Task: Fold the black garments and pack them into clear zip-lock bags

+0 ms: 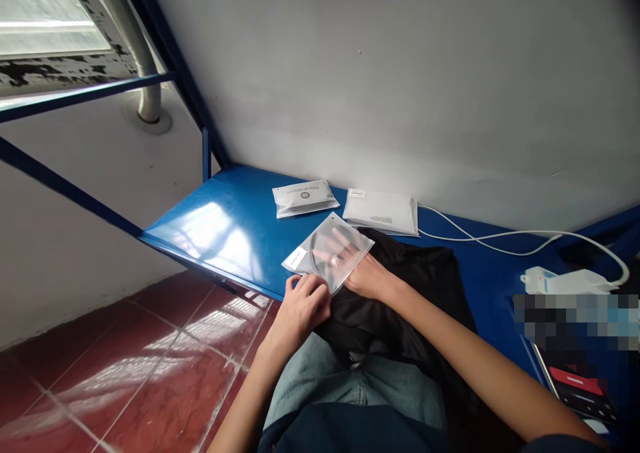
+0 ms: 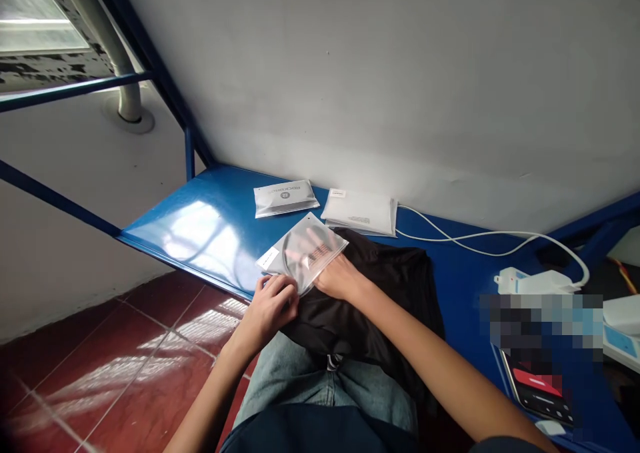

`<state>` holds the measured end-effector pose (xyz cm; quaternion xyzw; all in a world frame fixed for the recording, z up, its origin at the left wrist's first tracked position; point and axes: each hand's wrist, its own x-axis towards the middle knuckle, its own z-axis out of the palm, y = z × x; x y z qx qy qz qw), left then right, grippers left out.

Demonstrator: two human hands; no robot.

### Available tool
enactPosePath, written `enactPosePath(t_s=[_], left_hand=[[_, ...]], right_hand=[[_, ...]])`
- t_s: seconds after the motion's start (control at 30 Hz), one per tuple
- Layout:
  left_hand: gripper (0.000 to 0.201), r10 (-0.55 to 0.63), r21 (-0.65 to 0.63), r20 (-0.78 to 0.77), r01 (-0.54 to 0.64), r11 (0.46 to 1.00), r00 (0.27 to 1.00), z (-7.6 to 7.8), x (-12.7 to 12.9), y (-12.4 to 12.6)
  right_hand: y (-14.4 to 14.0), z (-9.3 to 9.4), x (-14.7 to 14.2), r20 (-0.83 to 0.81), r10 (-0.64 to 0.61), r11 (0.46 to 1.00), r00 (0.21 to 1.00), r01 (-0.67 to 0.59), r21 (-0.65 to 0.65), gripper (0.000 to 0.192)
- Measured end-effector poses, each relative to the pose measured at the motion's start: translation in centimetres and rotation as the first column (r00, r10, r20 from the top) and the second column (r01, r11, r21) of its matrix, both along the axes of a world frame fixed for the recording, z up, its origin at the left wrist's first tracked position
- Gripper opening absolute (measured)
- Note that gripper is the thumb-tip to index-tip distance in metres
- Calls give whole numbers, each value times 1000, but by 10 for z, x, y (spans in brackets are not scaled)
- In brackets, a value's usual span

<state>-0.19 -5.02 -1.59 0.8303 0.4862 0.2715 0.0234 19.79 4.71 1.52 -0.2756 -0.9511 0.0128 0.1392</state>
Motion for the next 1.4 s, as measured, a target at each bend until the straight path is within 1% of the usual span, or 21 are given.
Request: enactPosePath(t_s=[0.07,0.1,0.17,0.23,0.3,0.37,0.43,0.5,0.57,0.67,0.73,0.83,0.9,0.97,1.07,1.13,1.2,1.23,1.3,1.33,1.4], left_hand=[[3,-58,-36,41,60,998,997,3,-11,-3],[6,-82,-49,59,85,995,995,6,-16,-5],[22,-95,-43,63,98,994,993,11,-23,-9],[32,-56,6,16,56,998,998,16,-23,-13],[35,-2,75,-22,3,997,1000,20,-20,-15],[29,25,139,-22,-22,990,999,22,-16,-14],[21,18,192,2,-18,981,1000,23,-13,-11],[18,11,226,27,-17,974,1000,24,-13,-7],[17,21,244,39,-29,969,999,22,-15,-4],[17,46,224,61,-59,973,997,17,-19,-3],[20,65,185,110,-85,979,992,11,-21,-4],[22,70,161,204,-104,982,976,5,-20,-3],[19,61,175,272,-111,978,960,3,-18,-1],[17,64,192,335,-135,972,940,4,-16,1],[16,50,199,376,-133,971,925,5,-15,6],[15,-1,205,371,-81,975,929,8,-17,7],[13,-48,224,375,-40,974,926,16,-22,7],[13,-54,243,394,-47,969,918,22,-26,6],[10,-32,305,457,-123,944,889,39,-35,3],[9,-24,337,484,-161,928,875,48,-38,2],[12,-52,380,499,-164,910,865,64,-42,1]], right_hand=[[2,-2,17,2,90,996,996,-90,5,56],[-1,-4,29,3,132,991,991,-132,24,54],[-12,-6,55,-7,206,974,979,-204,100,47],[-29,-6,75,-56,226,960,973,-212,185,44],[-45,-3,82,-115,191,955,975,-157,252,44],[-51,2,72,-154,107,947,982,-54,316,45],[-45,7,52,-152,36,934,988,21,358,43],[-27,9,31,-120,-13,949,993,50,310,32],[-7,10,18,-89,-55,975,994,73,209,20],[9,11,16,-77,-105,985,991,114,131,13],[5,14,22,-81,-72,989,994,82,121,13],[-17,21,23,-147,11,995,989,4,102,28],[-31,24,15,-191,47,992,981,-23,128,33],[-40,25,2,-188,70,983,980,-36,180,29],[-39,21,-14,-162,91,966,983,-48,256,26],[-33,19,-14,-149,121,946,981,-68,318,25],[-24,23,-3,-143,137,920,980,-72,385,24],[-21,27,7,-152,119,910,981,-47,412,22],[-17,41,34,-199,19,893,980,73,444,18],[-18,49,51,-242,-52,876,969,160,454,15],[-30,64,86,-313,-135,832,940,279,479,12]])
